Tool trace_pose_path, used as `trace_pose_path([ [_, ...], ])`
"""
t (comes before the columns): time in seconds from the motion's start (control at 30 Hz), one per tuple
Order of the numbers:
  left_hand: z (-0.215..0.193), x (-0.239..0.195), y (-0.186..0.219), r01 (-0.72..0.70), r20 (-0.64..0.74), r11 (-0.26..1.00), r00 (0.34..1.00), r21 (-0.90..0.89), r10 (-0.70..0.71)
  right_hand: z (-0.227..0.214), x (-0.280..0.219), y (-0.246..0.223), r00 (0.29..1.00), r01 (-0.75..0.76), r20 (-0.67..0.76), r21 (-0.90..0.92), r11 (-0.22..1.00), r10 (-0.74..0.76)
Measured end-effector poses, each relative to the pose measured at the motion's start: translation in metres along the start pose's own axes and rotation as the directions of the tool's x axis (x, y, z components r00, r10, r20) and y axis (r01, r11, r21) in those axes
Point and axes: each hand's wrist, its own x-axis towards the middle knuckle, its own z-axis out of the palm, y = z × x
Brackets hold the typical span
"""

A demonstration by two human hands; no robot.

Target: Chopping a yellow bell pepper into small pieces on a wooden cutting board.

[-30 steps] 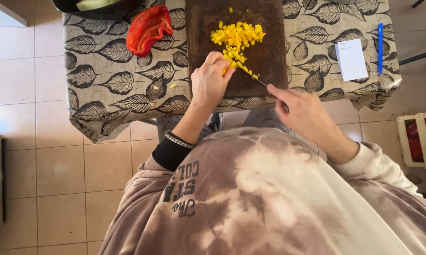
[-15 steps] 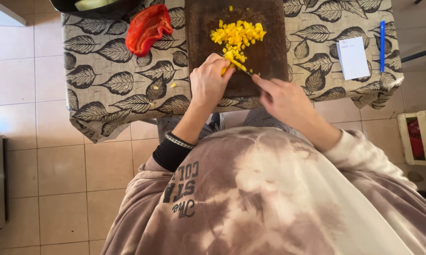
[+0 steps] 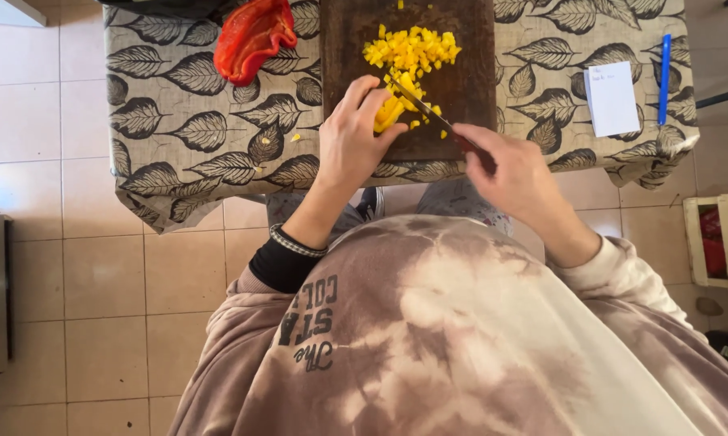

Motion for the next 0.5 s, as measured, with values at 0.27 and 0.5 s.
trace_pose_path([
  [0.27, 0.012, -0.009, -0.010, -0.043, -0.020, 0.999, 0.999, 0.019, 0.044, 0.016, 0.009, -0.008, 0.991, 0.130, 0.056, -0.207, 0.970, -0.121],
  [0.5, 0.018, -0.009, -0.012, 0.021, 0.005, 1.000, 1.000, 0.001, -0.021, 0.032, 0.022, -0.008, 0.975, 0.191, 0.189, -0.416, 0.889, -0.120],
])
